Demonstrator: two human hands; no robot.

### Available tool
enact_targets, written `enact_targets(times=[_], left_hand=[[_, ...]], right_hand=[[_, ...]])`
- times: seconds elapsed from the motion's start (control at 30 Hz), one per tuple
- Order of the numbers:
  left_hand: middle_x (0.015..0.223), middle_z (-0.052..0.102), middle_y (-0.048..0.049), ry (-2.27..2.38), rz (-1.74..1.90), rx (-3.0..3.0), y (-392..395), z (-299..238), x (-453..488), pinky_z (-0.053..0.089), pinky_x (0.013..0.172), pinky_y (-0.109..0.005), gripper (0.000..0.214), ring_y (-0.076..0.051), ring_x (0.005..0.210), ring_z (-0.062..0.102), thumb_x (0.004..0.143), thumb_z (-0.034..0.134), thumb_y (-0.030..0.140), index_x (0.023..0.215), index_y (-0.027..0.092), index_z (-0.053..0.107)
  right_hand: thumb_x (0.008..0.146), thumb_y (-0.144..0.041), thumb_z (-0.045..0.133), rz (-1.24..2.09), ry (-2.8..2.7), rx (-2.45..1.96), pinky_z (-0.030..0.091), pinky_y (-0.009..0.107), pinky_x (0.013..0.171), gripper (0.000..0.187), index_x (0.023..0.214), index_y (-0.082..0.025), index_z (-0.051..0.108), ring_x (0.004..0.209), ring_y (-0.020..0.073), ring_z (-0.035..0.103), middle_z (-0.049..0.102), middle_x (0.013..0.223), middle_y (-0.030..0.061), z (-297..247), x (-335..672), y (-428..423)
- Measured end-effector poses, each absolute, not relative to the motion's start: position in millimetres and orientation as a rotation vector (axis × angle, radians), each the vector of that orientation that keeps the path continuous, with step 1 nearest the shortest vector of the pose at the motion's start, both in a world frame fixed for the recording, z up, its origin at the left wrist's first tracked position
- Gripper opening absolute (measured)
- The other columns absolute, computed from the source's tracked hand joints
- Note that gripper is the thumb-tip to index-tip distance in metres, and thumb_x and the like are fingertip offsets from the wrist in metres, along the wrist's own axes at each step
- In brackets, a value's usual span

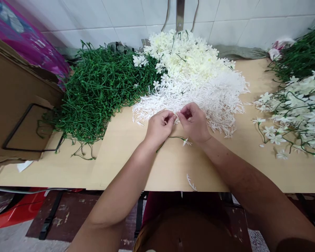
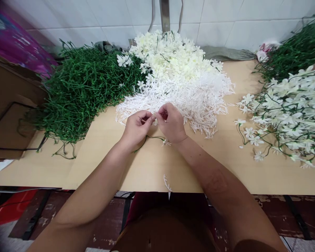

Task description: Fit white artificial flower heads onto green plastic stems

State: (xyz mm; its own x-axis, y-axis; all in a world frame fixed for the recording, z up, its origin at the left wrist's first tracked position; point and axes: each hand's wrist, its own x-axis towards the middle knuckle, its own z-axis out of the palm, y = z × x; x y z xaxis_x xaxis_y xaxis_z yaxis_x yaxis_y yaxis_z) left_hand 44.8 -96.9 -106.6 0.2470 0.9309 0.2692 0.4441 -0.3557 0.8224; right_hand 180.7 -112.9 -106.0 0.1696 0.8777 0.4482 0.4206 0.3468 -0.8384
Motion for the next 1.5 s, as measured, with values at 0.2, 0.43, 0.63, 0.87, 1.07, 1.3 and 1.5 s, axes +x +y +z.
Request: enact_targets(times=[0.2,0.43,0.63,0.87,1.07,1.3,1.5], left_hand=[[0.067,0.051,0.0,1.222,1.035,2.062,-95,-106,43,0.036,0.06,-0.026,0.019,-0.012,0.065,0.047,0.082,0.054,0.022,0.063,0.018,0.054],[0.091,0.062,-0.0042,1.036,1.102,1.905,-98,-99,42,0.045,0.072,-0.026,0.009,-0.014,0.082,0.057,0.08,0.055,0.023,0.077,0.018,0.062],[0.082,0.064,-0.0021,1.008,1.136,1.514,-97,-94,40,0.048,0.07,-0.025,0.015,-0.011,0.07,0.058,0.075,0.062,0.028,0.086,0.018,0.061],[0.07,0.063,-0.0004,1.02,1.149,1.437,-98,-97,45,0.046,0.065,-0.024,0.011,-0.01,0.064,0.056,0.072,0.067,0.026,0.078,0.016,0.064],[0.063,0.063,-0.0005,0.965,1.129,1.359,-96,-93,46,0.047,0.065,-0.025,0.012,-0.01,0.061,0.057,0.071,0.067,0.026,0.071,0.015,0.063],[0.062,0.059,0.0012,1.024,1.167,1.351,-99,-92,43,0.045,0.061,-0.024,0.02,-0.01,0.059,0.054,0.071,0.07,0.033,0.068,0.017,0.058],[0.063,0.057,0.0013,1.123,1.128,1.39,-96,-93,43,0.043,0.062,-0.024,0.016,-0.01,0.061,0.051,0.068,0.069,0.029,0.068,0.017,0.058]], right_hand=[[0.076,-0.024,0.059,0.547,-1.445,-1.225,0.041,0.027,0.056,0.015,0.073,-0.021,0.044,0.058,0.0099,0.048,0.051,0.064,-0.0039,-108,179,-113],[0.075,-0.029,0.062,0.735,-1.301,-1.123,0.042,0.026,0.056,0.018,0.074,-0.02,0.046,0.058,0.0084,0.048,0.051,0.065,-0.0043,-111,182,-107],[0.067,-0.048,0.071,1.018,-1.193,-1.027,0.043,0.024,0.054,0.036,0.076,-0.021,0.049,0.054,0.0066,0.046,0.049,0.062,-0.0059,-112,188,-100],[0.061,-0.054,0.074,1.112,-1.166,-0.998,0.045,0.024,0.055,0.044,0.075,-0.02,0.05,0.054,0.0064,0.047,0.051,0.061,-0.0061,-110,184,-104],[0.059,-0.054,0.076,1.14,-1.129,-0.968,0.046,0.025,0.055,0.046,0.075,-0.02,0.05,0.055,0.0073,0.051,0.052,0.06,-0.0059,-107,183,-105],[0.057,-0.057,0.076,1.282,-1.183,-0.879,0.052,0.028,0.064,0.049,0.083,-0.021,0.054,0.065,0.0102,0.058,0.059,0.071,-0.0028,-103,175,-111],[0.056,-0.055,0.076,1.252,-1.214,-0.931,0.048,0.025,0.056,0.046,0.074,-0.02,0.053,0.058,0.0083,0.053,0.057,0.066,-0.0037,-110,172,-107]])
